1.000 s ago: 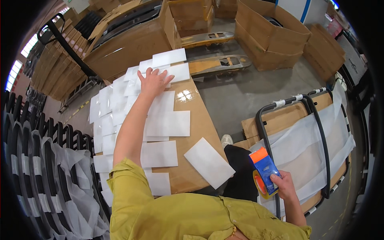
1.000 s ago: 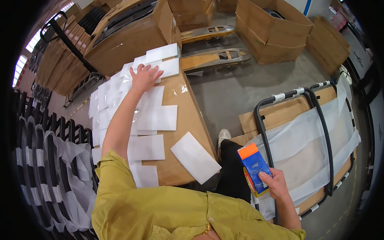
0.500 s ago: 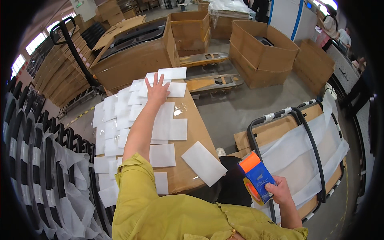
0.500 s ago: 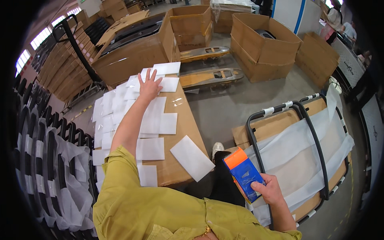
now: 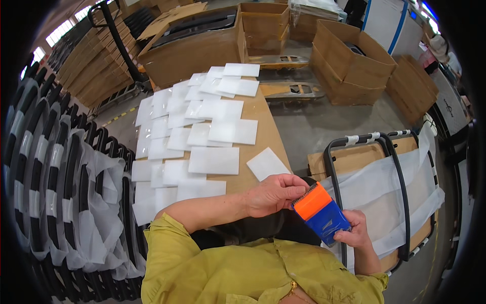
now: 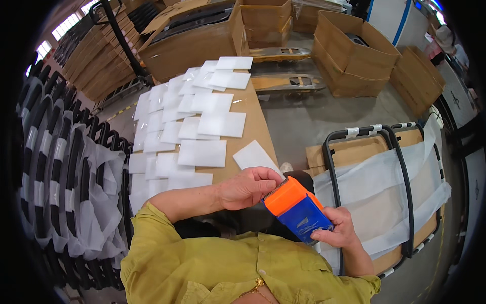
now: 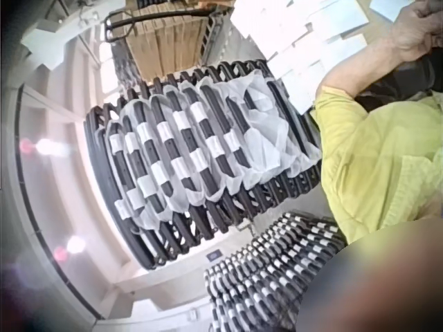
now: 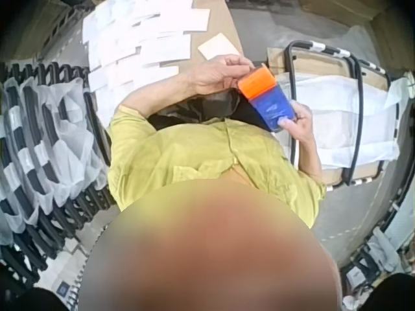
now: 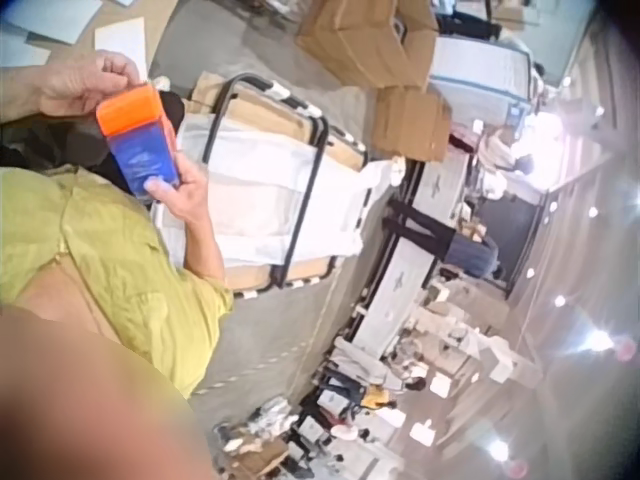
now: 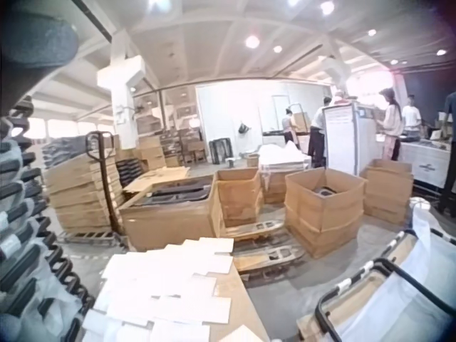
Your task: Preparing foam padding with tape and attaching them to curved black frame components in a factory setting.
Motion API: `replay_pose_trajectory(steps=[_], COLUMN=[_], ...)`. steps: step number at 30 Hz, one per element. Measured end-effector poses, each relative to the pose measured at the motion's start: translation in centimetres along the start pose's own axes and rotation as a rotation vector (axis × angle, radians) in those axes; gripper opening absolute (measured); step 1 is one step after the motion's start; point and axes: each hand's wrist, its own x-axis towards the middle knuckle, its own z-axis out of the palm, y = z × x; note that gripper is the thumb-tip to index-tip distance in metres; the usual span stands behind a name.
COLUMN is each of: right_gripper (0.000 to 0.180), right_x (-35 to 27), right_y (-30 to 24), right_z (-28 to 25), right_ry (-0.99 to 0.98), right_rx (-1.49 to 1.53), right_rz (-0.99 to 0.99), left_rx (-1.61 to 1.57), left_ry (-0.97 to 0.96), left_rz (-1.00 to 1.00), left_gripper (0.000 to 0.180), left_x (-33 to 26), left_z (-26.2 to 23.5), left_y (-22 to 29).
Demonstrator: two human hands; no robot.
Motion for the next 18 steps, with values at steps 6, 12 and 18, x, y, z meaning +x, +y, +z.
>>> replay_pose_trajectory(steps=[6,12,18], right_gripper=[0.031,0.032,0.033], right_x=[-1.3,-0.8,-1.9], right_y=[-1.2,-2.8,-3.3], right_z=[1.3,2.0,2.6], right_ry=[-0.014,-0.095,-0.090], right_rx=[-0.083,-0.063,-0.069], right_rz=[-0.054,0.061,0.216], left_rx=[0.088,0.121,0.453], left_ry=[0.132,0.178,0.428], left_rz=[0.088,0.158,0.234], left_gripper=[0.021,0.034,0.014], left_x=[-2.1,-4.4,-3.7], left_z=[0.9,1.3,0.0], left_y=[-1.5,-1.4,-2.5])
